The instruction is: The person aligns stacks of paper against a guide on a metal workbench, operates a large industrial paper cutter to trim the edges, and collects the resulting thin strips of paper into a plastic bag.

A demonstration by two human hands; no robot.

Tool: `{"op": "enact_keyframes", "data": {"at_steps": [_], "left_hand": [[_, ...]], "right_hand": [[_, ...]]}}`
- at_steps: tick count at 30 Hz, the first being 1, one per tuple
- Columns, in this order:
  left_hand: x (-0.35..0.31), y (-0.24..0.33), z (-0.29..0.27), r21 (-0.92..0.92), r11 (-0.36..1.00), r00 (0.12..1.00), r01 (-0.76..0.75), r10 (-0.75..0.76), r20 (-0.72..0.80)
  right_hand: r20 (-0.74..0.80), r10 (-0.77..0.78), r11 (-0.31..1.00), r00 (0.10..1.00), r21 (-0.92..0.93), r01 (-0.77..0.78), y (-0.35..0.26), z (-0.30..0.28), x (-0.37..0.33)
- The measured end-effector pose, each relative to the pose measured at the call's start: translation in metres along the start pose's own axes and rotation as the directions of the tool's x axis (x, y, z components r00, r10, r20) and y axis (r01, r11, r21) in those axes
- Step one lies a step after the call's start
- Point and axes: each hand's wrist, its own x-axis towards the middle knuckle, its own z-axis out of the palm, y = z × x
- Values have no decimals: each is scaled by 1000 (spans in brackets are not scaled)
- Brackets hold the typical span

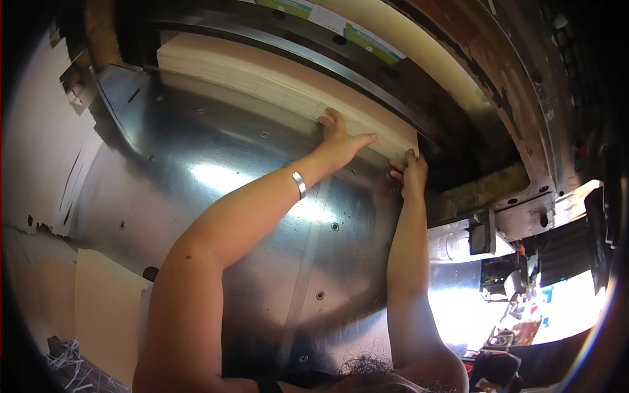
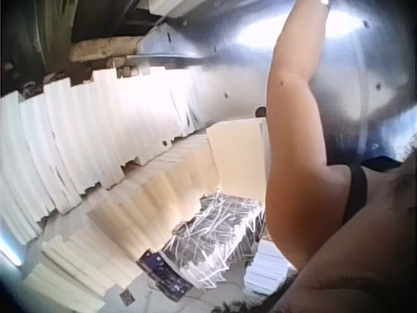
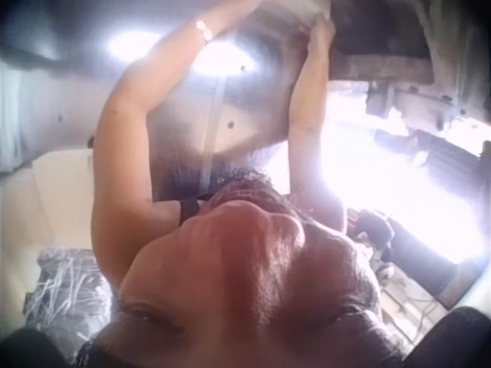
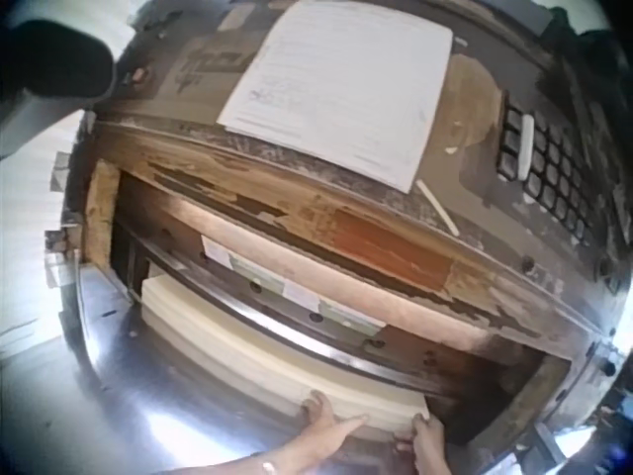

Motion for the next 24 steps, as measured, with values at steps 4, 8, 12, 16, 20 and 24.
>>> {"op": "enact_keyframes", "data": {"at_steps": [4,8,12,16,20,24], "left_hand": [[8,-1,-13,-59,998,995,18,-12,100],[0,0,-8,-20,1000,1000,-3,4,23],[-12,17,-16,-57,997,958,-57,39,-285],[-4,23,-49,-165,977,898,-136,51,-436],[-2,23,-57,-224,966,926,-131,38,-375],[18,6,-60,-202,964,887,-170,61,-458]], "right_hand": [[21,1,1000,1000,-21,0,-10,7,-6],[41,10,1000,999,4,-10,-1,-2,2],[62,41,997,997,60,-45,-7,-4,-3],[107,61,991,992,115,-73,-10,-2,-5],[56,78,987,995,133,-85,-14,1,-13],[-217,-59,995,974,-92,40,-2,1,-10]]}}
